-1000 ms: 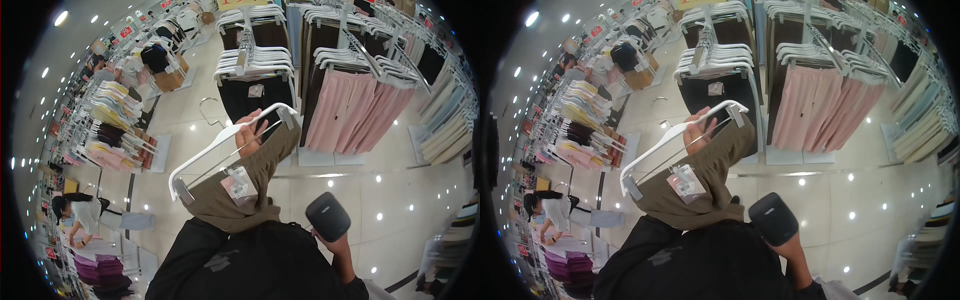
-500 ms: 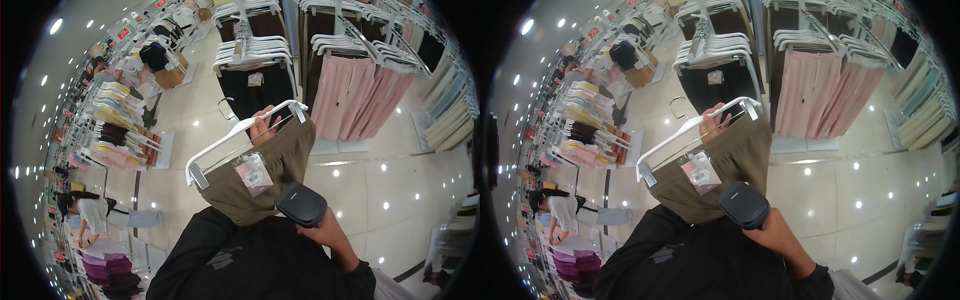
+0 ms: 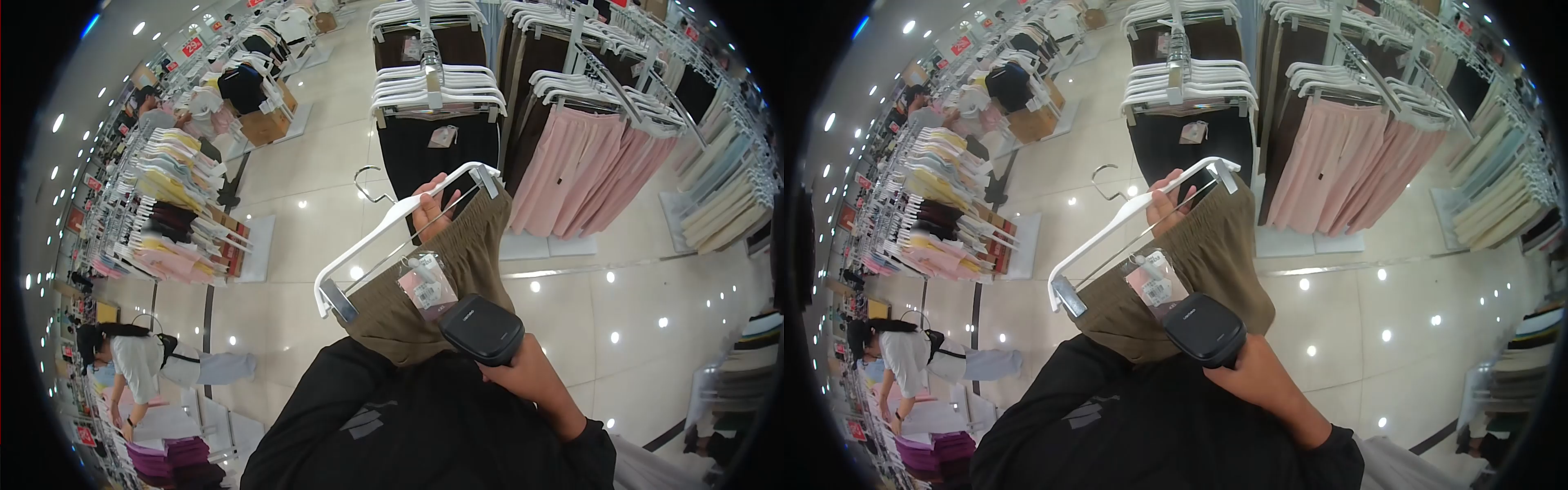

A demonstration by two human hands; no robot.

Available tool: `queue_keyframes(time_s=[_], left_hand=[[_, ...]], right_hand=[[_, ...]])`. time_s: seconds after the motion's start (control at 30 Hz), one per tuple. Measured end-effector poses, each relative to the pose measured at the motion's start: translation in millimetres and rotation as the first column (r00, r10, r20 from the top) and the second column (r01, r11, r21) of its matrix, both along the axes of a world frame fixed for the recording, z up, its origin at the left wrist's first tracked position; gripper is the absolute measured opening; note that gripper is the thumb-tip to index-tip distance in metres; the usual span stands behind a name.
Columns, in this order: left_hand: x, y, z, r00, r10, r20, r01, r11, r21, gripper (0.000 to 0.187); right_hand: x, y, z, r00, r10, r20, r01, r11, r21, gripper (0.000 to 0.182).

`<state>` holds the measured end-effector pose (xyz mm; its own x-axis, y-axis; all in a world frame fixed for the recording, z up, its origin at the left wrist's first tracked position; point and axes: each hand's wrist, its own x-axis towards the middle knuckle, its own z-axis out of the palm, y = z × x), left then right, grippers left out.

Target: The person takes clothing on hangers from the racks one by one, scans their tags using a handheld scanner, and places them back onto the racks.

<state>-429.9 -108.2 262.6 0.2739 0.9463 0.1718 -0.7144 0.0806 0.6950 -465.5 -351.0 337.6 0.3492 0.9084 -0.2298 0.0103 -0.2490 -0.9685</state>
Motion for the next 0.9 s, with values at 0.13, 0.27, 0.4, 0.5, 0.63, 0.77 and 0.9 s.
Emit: queue_keyframes(time_s=[0.13,0.27,0.4,0.5,0.63,0.77,0.9], left_hand=[[-2,8,6,0.999,0.024,0.024,-0.023,0.999,-0.044,0.038],[-12,18,7,0.999,-0.035,0.011,0.035,0.998,-0.057,0.038],[-17,28,0,0.996,-0.084,-0.005,0.083,0.996,-0.026,0.036],[-19,33,-4,0.993,-0.112,-0.044,0.112,0.994,0.008,0.036],[-18,32,-10,0.987,-0.128,-0.102,0.141,0.980,0.138,0.037],[-10,21,-11,0.971,-0.023,-0.239,0.107,0.932,0.346,0.037],[22,14,-31,0.977,-0.103,-0.189,0.195,0.798,0.570,0.028]], right_hand=[[-16,18,0,0.998,-0.031,0.049,0.034,0.998,-0.055,0.031],[-31,35,4,0.996,-0.064,0.063,0.068,0.996,-0.055,0.028],[-45,42,-1,0.987,-0.152,0.048,0.154,0.987,-0.041,0.025],[-51,44,0,0.977,-0.211,0.030,0.211,0.977,-0.018,0.024],[-56,35,-9,0.948,-0.318,-0.013,0.318,0.948,-0.007,0.021],[-55,12,-19,0.880,-0.462,-0.115,0.469,0.881,0.053,0.018],[-43,-24,-39,0.788,-0.569,-0.236,0.609,0.778,0.156,0.019]])
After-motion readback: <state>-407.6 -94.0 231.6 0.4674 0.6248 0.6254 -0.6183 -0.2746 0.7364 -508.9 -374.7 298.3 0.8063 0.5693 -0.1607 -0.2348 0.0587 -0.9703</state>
